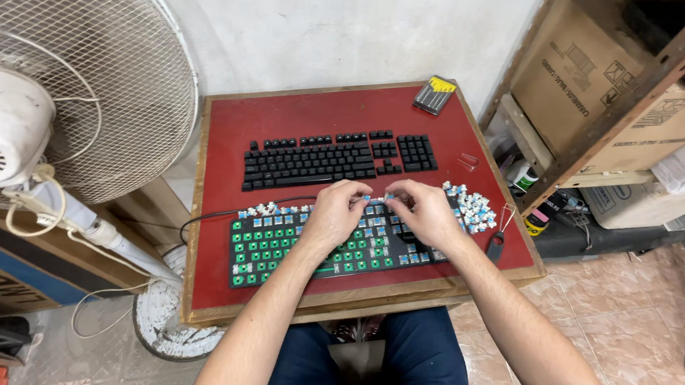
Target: The person installs blue mechanical switches onto a green keyboard PCB, placing them one by one into the switch sockets. The person then presses down on the installed switches to secure them.
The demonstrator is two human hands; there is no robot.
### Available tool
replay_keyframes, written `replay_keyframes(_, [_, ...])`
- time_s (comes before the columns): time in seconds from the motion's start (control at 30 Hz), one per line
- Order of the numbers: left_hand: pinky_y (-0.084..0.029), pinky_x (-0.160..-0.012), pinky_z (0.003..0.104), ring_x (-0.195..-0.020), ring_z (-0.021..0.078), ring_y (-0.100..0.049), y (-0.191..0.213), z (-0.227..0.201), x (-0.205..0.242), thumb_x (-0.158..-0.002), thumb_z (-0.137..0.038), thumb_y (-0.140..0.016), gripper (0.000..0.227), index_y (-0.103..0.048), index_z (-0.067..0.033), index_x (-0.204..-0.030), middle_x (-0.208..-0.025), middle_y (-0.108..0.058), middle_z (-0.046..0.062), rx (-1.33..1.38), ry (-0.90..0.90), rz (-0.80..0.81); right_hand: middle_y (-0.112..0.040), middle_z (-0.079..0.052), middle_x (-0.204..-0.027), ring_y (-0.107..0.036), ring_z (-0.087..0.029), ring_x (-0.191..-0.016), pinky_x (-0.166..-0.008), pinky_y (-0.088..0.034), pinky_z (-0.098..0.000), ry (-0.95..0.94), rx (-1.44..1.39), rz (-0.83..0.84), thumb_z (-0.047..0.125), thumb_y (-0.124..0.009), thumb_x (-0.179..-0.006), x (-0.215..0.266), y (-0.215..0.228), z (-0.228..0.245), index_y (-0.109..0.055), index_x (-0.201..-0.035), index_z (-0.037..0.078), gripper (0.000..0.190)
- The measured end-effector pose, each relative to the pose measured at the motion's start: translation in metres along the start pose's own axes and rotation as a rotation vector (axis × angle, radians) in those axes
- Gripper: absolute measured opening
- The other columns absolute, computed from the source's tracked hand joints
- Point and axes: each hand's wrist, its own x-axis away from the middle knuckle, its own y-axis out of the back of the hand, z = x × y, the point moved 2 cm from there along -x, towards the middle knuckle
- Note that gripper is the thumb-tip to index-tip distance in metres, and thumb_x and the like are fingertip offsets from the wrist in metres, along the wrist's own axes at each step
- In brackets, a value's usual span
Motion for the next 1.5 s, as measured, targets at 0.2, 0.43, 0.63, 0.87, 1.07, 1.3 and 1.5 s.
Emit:
replay_keyframes(0.2, [-0.073, -0.087, 0.037, -0.109, 0.0309, -0.083, 0.057, 0.016, 0.04, -0.097, -0.004, -0.08, 0.024, -0.085, -0.0137, -0.118, -0.107, -0.08, 0.009, -0.081, 0.012, -0.062, -0.087, -0.009, -0.112, -0.085, -0.027, -0.097, -0.079, -0.069, -0.0335, 0.024, -0.147, 0.066, 0.001, -0.086, -0.091, -0.011, -0.042, 0.049, -0.087, -0.118, 0.011, 0.029])
replay_keyframes(0.43, [-0.069, -0.093, 0.04, -0.114, 0.0292, -0.082, 0.105, 0.037, 0.073, -0.099, -0.009, -0.082, 0.019, -0.086, -0.0167, -0.116, -0.108, -0.086, 0.007, -0.141, 0.039, -0.125, -0.086, -0.014, -0.103, -0.085, -0.034, -0.099, -0.078, -0.07, -0.0392, 0.057, -0.153, 0.153, 0.002, -0.084, -0.093, -0.018, -0.087, 0.082, -0.087, -0.114, 0.008, 0.022])
replay_keyframes(0.63, [-0.066, -0.098, 0.043, -0.116, 0.0325, -0.078, 0.121, 0.065, 0.089, -0.098, -0.01, -0.084, 0.015, -0.087, -0.0178, -0.11, -0.11, -0.082, 0.006, -0.171, -0.007, -0.178, -0.083, -0.004, -0.108, -0.081, -0.028, -0.107, -0.091, -0.067, -0.0396, 0.178, -0.107, 0.184, 0.01, -0.088, -0.091, -0.021, -0.118, 0.097, -0.088, -0.104, 0.015, 0.014])
replay_keyframes(0.87, [-0.065, -0.099, 0.043, -0.113, 0.0307, -0.078, 0.131, 0.085, 0.102, -0.099, -0.017, -0.083, 0.01, -0.086, -0.0197, -0.108, -0.106, -0.081, 0.005, -0.34, -0.032, -0.174, -0.08, -0.005, -0.106, -0.077, -0.03, -0.107, -0.096, -0.064, -0.0432, 0.186, -0.041, 0.227, 0.015, -0.088, -0.09, -0.022, -0.153, 0.094, -0.087, -0.102, 0.015, 0.012])
replay_keyframes(1.07, [-0.064, -0.097, 0.04, -0.109, 0.0258, -0.077, 0.119, 0.102, 0.101, -0.098, -0.021, -0.084, 0.008, -0.086, -0.0228, -0.105, -0.102, -0.08, 0.0, -0.433, -0.093, -0.182, -0.078, -0.002, -0.106, -0.074, -0.028, -0.108, -0.1, -0.061, -0.0431, 0.208, 0.03, 0.267, 0.016, -0.086, -0.09, -0.021, -0.159, 0.094, -0.086, -0.1, 0.017, 0.01])
replay_keyframes(1.3, [-0.062, -0.093, 0.039, -0.106, 0.0237, -0.074, 0.108, 0.117, 0.1, -0.101, -0.026, -0.079, 0.005, -0.081, -0.0213, -0.102, -0.096, -0.074, 0.0, -0.629, -0.164, -0.184, -0.076, 0.001, -0.106, -0.071, -0.025, -0.11, -0.102, -0.059, -0.0413, 0.222, 0.08, 0.237, 0.021, -0.085, -0.094, -0.018, -0.165, 0.086, -0.083, -0.1, 0.019, 0.007])
replay_keyframes(1.5, [-0.058, -0.084, 0.039, -0.098, 0.0242, -0.069, 0.09, 0.127, 0.089, -0.096, -0.022, -0.077, 0.006, -0.073, -0.0177, -0.093, -0.089, -0.064, 0.0, -0.904, -0.242, -0.196, -0.072, 0.004, -0.107, -0.068, -0.022, -0.112, -0.099, -0.055, -0.0406, 0.268, 0.191, 0.206, 0.025, -0.081, -0.096, -0.011, -0.17, 0.088, -0.079, -0.1, 0.021, 0.006])
